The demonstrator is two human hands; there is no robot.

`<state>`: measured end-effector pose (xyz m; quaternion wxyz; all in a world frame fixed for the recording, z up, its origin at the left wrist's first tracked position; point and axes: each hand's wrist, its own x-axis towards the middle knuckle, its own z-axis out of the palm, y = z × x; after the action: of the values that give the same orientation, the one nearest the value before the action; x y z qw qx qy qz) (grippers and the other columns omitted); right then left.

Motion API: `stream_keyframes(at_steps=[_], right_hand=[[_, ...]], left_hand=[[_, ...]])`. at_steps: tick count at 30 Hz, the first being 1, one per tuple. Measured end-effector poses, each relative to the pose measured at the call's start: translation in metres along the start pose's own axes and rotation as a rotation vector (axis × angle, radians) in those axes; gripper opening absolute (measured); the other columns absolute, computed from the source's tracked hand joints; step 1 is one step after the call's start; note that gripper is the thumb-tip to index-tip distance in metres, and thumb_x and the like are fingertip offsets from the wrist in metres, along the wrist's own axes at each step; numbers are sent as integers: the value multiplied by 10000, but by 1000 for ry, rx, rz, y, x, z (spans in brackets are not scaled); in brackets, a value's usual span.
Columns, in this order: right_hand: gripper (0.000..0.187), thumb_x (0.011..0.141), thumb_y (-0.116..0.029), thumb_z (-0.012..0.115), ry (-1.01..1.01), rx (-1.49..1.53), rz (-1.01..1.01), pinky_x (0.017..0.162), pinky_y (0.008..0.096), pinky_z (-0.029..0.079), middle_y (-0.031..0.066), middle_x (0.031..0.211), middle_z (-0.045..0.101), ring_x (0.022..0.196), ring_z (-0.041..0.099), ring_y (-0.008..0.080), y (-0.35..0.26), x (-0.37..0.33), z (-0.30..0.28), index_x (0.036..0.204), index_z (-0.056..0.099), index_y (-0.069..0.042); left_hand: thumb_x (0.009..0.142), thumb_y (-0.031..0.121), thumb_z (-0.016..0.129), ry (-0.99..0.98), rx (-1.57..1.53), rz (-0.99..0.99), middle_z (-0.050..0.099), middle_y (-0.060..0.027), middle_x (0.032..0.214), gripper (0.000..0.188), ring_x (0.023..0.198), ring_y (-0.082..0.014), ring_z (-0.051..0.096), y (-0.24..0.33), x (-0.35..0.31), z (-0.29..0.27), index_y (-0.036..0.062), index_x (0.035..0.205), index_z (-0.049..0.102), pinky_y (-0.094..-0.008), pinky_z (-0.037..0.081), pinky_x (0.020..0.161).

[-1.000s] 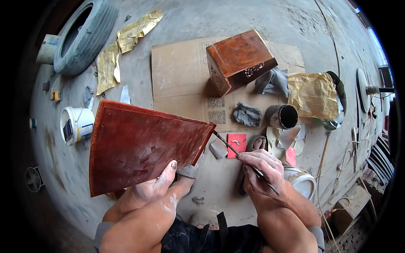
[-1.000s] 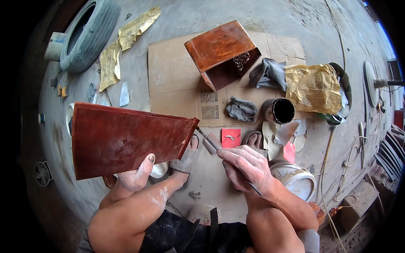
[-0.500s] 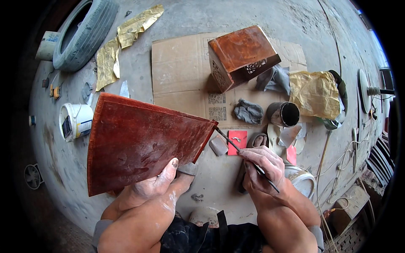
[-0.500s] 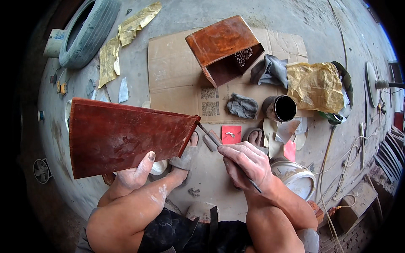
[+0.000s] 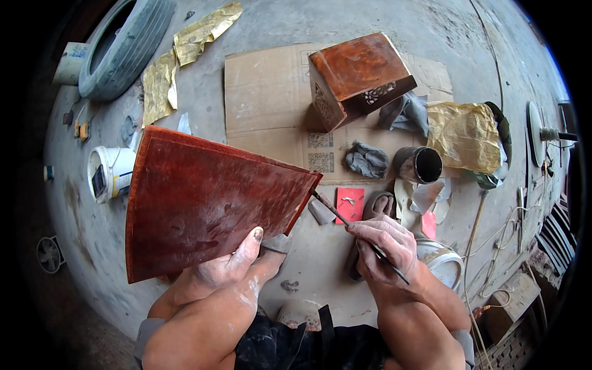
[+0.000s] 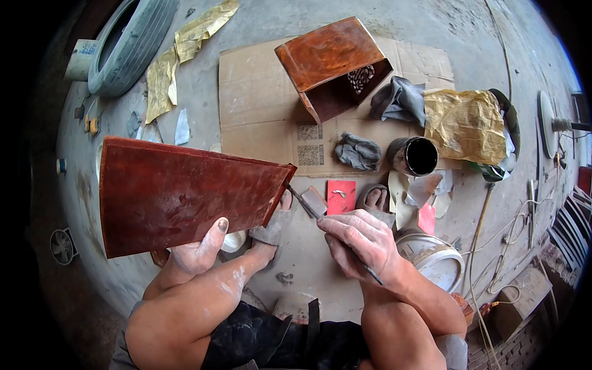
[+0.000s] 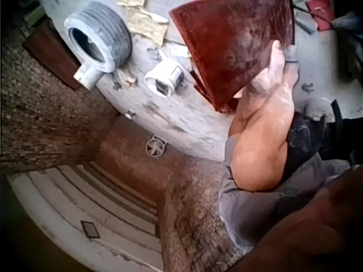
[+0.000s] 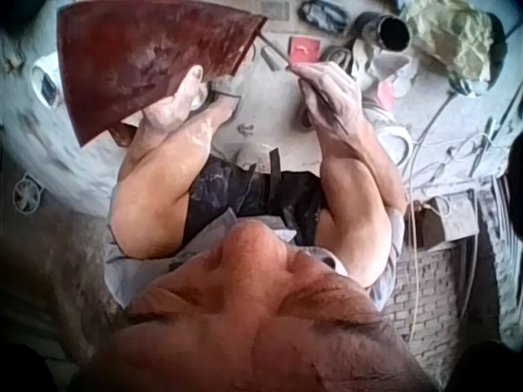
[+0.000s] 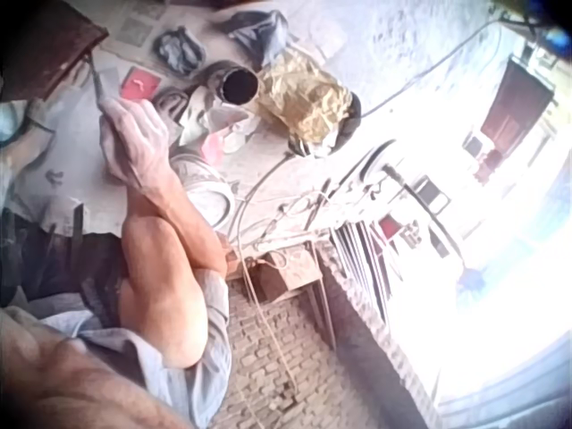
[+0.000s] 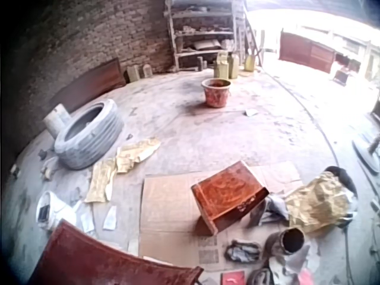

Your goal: The person paints a reddish-brown wooden piece using a small brush. They repeatedly dip the brush into a paint can and apply the paint to the edges and surfaces of the wood.

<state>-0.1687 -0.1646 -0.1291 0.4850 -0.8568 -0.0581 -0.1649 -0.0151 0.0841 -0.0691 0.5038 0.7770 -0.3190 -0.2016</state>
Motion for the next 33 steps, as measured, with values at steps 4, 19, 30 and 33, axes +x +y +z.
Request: stream_keyframes(at_steps=[4,19,30,33], right_hand=[[387,717,127,694,-32,20,5,650,341,520,152,942,694,727,655,261,-1,-2,1,1090,642,38],[368,731,81,713,-135,80,1,676,340,526,126,988,700,770,659,253,-8,-3,4,1086,655,6],[345,731,64,716,-222,142,-41,662,332,521,101,944,705,732,647,227,-8,-4,8,1065,666,-7],[335,737,64,698,-236,199,-62,648,331,517,106,923,705,730,650,225,-9,-4,10,1063,671,-5]], left_hand=[[898,-15,596,-36,14,44,661,-136,1174,332,1046,-230,622,-9,-4,-2,-15,1229,610,-360,492,908],[857,-66,603,69,-41,-51,705,-120,1091,291,982,-234,655,-4,-1,3,1,1127,689,-359,499,865],[873,-76,605,94,-64,-75,702,-129,1100,269,1002,-223,654,-2,0,4,-15,1125,677,-353,497,897],[872,-74,615,135,-78,-35,700,-138,1091,242,978,-222,655,-5,-1,5,-27,1102,674,-343,505,878]])
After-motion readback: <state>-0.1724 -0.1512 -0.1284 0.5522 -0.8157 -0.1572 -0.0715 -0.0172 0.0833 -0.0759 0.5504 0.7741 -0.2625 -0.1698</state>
